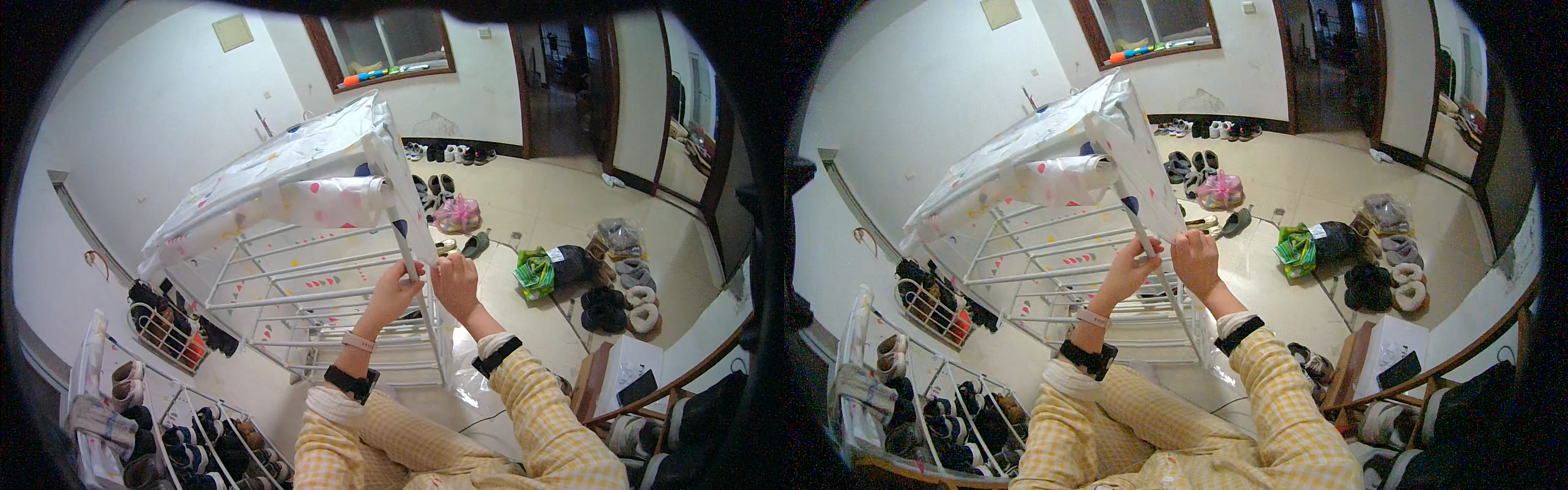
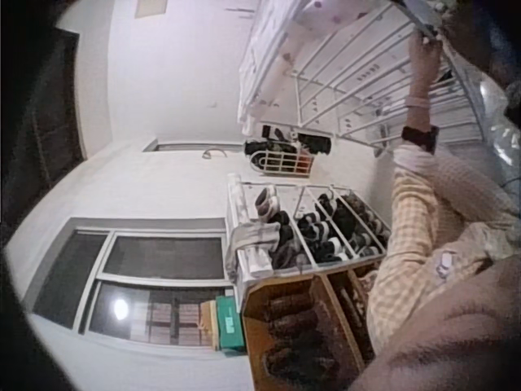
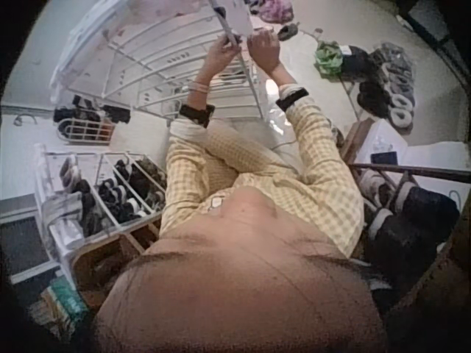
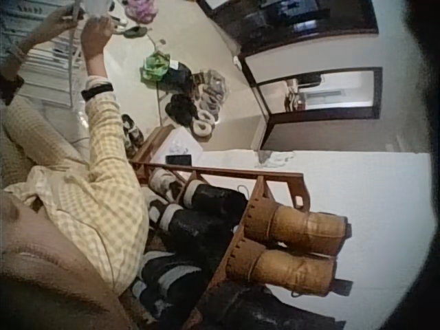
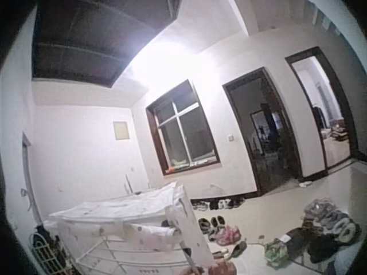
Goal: The person assembles a white metal shoe rack by attaching a patterned fabric cover with ties. They then place several pairs of shoes from the floor onto the rack shelves.
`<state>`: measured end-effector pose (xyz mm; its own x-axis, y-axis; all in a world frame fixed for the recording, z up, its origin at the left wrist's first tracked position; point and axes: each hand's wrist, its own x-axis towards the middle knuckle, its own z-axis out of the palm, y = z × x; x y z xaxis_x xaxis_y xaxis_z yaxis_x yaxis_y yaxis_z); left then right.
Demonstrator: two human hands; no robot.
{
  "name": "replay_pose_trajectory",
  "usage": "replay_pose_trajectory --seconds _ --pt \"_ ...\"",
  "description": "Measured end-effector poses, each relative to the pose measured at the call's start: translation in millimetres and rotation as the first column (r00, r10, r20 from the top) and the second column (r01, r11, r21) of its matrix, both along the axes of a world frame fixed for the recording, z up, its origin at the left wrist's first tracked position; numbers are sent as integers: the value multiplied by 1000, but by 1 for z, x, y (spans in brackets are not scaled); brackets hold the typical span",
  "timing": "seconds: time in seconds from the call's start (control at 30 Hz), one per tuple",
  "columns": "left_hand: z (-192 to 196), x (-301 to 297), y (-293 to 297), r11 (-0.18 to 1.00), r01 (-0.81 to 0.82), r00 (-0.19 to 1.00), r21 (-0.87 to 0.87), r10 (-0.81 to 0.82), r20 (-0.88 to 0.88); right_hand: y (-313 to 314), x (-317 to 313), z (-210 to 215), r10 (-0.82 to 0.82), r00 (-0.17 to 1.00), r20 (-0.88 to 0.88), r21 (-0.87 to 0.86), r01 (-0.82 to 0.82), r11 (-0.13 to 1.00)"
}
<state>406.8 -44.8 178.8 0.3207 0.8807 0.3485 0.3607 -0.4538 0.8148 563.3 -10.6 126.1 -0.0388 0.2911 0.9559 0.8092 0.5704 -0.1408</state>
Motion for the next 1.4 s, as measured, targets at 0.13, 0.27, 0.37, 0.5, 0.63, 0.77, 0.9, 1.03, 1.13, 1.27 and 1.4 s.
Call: replay_pose_trajectory --seconds 0.13,0.27,0.37,0.5,0.63,0.77,0.9,1.03,1.13,1.27,1.4 --pt "-4 -2 2 999 31 998 -29 -30 53 -7 10 7 39 999 34 -81 -36 996" --pt "-8 -1 3 998 16 994 57 -22 105 -24 17 6 214 977 -10 -156 -213 964" --pt "-8 0 3 995 7 997 100 -15 72 -32 18 2 248 968 -33 -199 -250 948" --pt "-6 1 1 992 2 1000 127 -5 28 -37 7 -4 374 925 -68 -179 -380 908" --pt "-2 1 -1 987 -10 1000 159 8 12 -39 -3 -11 438 887 -148 -178 -460 870" --pt "-1 2 -4 983 -11 998 184 -2 67 -41 -4 -16 430 880 -201 -185 -465 866" --pt "-2 1 -5 988 -40 999 147 38 17 -42 -13 -20 443 870 -216 -149 -478 866" --pt "-4 -4 -5 988 -60 998 143 58 16 -41 -18 -20 439 876 -199 -204 -476 856" --pt "-11 -5 -7 992 -35 995 123 23 94 -43 -12 -21 476 853 -215 -247 -519 818" --pt "-19 2 -2 989 -61 941 132 13 339 -43 -2 -19 516 816 -263 -366 -579 729" --pt "-20 12 -5 954 -103 852 281 -60 519 -43 3 -19 525 788 -323 -456 -615 643"
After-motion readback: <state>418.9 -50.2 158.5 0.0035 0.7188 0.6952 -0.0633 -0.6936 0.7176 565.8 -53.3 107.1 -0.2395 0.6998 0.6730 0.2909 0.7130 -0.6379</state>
